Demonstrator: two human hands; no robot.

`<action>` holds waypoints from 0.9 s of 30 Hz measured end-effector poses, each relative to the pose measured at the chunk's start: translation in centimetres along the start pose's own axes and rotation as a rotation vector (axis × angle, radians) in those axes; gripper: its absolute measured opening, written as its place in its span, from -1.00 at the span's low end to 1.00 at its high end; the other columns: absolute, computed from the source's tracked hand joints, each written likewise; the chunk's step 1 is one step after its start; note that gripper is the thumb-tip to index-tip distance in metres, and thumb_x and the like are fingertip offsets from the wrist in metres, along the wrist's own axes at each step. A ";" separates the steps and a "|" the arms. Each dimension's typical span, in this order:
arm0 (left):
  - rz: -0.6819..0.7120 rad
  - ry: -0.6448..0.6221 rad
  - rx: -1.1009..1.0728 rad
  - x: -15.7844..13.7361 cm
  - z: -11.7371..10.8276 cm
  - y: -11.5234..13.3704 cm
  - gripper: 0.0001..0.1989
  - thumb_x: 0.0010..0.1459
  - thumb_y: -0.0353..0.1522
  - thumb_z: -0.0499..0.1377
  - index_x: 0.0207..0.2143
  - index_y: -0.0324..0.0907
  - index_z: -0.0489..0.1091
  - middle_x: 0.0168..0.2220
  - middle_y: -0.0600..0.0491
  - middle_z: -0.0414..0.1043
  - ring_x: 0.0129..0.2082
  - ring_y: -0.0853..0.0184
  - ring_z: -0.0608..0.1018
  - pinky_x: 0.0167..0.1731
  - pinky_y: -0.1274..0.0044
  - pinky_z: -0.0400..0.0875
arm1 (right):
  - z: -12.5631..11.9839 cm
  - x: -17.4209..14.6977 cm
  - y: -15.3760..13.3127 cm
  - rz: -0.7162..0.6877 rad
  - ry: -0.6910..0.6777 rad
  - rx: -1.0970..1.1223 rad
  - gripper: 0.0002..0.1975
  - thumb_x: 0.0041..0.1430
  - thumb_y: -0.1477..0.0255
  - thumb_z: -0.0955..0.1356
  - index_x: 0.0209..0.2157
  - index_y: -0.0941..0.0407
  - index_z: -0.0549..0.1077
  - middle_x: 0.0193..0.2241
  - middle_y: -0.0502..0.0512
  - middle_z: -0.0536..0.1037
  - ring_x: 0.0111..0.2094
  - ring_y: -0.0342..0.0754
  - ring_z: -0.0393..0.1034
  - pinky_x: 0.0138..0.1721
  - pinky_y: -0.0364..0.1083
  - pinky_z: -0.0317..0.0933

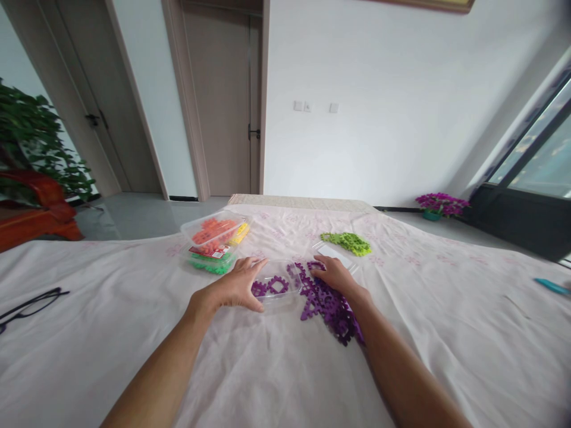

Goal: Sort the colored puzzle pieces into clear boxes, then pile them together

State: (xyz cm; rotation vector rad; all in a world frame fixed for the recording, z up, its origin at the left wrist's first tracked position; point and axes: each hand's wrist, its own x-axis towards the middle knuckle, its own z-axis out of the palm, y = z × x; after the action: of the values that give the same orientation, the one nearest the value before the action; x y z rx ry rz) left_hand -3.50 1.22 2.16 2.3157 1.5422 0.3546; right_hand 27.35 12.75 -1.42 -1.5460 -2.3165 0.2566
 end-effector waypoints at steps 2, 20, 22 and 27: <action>0.007 0.012 -0.006 0.1 0.0 0.0 0.16 -0.28 -0.22 0.39 0.36 -0.12 -0.09 0.37 -0.13 -0.10 0.35 0.01 0.01 0.28 0.28 0.01 | 0.0 0.1 -0.3 0.028 -0.030 -0.016 -0.50 0.06 0.27 0.37 0.06 0.09 0.46 -0.05 0.16 0.55 0.01 0.10 0.37 0.00 -0.08 0.15; 0.026 0.167 -0.145 0.6 0.9 -0.2 0.24 -0.32 -0.13 0.44 0.36 -0.02 -0.15 0.25 -0.12 0.06 0.25 -0.04 0.15 0.21 0.22 0.12 | -1.4 -1.8 -8.9 -0.321 0.149 0.320 -0.41 -0.09 0.32 0.52 0.05 0.03 0.47 -0.15 0.08 0.56 -0.08 0.06 0.37 0.00 0.02 0.20; 0.032 0.176 -0.150 0.6 0.9 -0.2 0.24 -0.32 -0.15 0.44 0.36 0.00 -0.15 0.24 -0.11 0.06 0.24 -0.03 0.17 0.20 0.22 0.13 | -0.9 -2.0 -9.5 -0.329 0.108 0.286 -0.40 -0.11 0.33 0.53 0.04 0.05 0.47 -0.16 0.09 0.57 -0.06 0.09 0.36 0.00 0.03 0.20; 0.039 0.182 -0.151 0.6 1.0 -0.4 0.22 -0.32 -0.16 0.44 0.36 0.02 -0.12 0.24 -0.09 0.07 0.23 -0.03 0.17 0.20 0.22 0.13 | -0.5 -1.2 -8.1 -0.277 0.156 0.302 -0.57 0.02 0.33 0.46 -0.03 0.05 0.52 -0.09 0.10 0.57 -0.02 0.07 0.38 0.06 0.04 0.19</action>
State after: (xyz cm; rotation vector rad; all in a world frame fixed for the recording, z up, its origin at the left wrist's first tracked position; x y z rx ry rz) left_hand -3.19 1.82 1.13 2.2503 1.4956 0.6844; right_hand 21.00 8.46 1.49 -1.0504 -2.2150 0.3800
